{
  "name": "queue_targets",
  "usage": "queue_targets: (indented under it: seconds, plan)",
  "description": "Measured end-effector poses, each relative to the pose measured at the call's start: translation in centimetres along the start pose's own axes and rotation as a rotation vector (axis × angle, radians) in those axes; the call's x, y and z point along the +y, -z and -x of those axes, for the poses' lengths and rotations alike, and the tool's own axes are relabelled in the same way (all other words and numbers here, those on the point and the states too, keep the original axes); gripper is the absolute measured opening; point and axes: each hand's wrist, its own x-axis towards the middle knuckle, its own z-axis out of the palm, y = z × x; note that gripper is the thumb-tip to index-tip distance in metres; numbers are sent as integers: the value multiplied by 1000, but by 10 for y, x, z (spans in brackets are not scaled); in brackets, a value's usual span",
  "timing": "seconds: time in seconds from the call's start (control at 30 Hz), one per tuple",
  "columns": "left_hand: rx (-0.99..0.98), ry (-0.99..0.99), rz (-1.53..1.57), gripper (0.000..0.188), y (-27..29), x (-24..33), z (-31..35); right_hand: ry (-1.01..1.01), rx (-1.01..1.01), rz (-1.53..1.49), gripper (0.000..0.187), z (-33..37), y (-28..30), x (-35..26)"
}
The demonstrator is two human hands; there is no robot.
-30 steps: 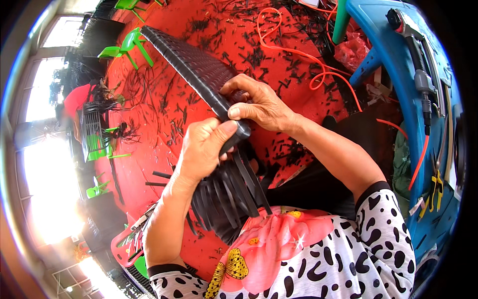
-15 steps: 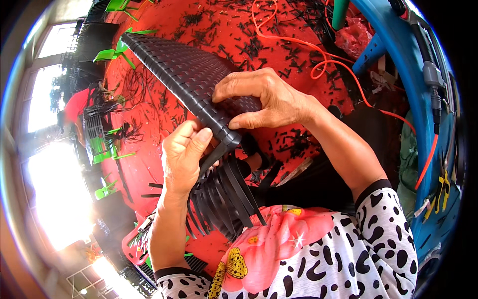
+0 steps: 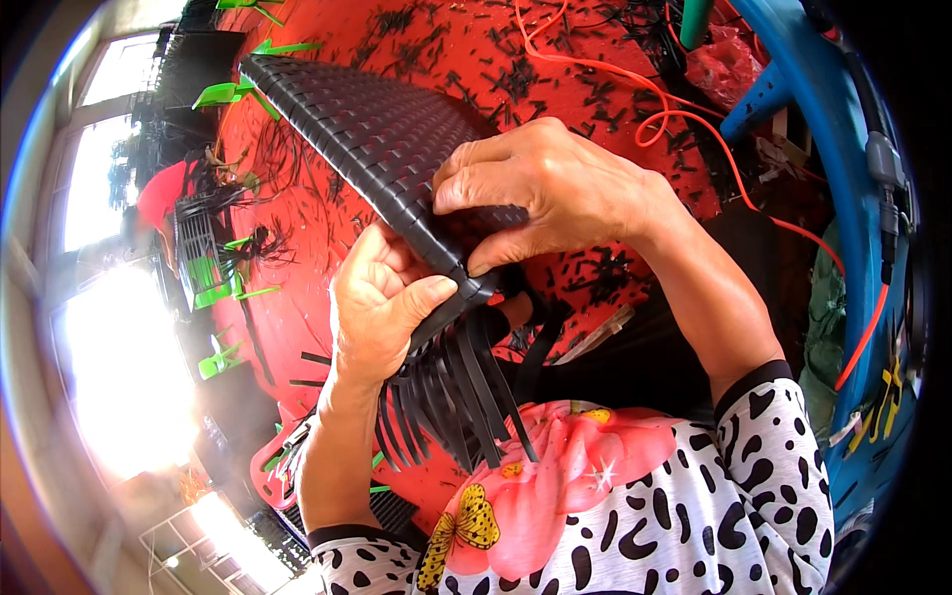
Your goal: The person sits on a red floor and assembles a black plastic object by hand. They insert multiple black plastic strips into a grid-like frame, aligning them carefully. The person uses a staple gun to secure the strips to the frame and uses pliers to trim excess material.
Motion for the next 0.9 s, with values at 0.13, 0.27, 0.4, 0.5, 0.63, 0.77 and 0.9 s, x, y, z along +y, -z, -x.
queue_targets:
  seconds: [0.13,0.27,0.4,0.5,0.63,0.77,0.9]
  plan:
    - [-11,1,-19,56,3,-1,-2,76,52,55,28,3,-7,-1]
    - [6,33,-4,56,3,5,-3,192,160,146,21,6,-21,7]
    - [-15,-50,-49,55,3,2,-6,222,202,155,20,6,-27,10]
    - [29,-46,-78,53,-1,4,-9,211,219,141,20,6,-29,12]
    - [71,-56,-73,49,-2,5,-13,111,228,-9,22,5,-27,17]
    - [95,-69,-54,46,-6,1,-9,-105,126,-315,27,5,-23,28]
    - [142,-100,-95,46,-3,4,-13,-152,178,-583,29,9,-31,36]
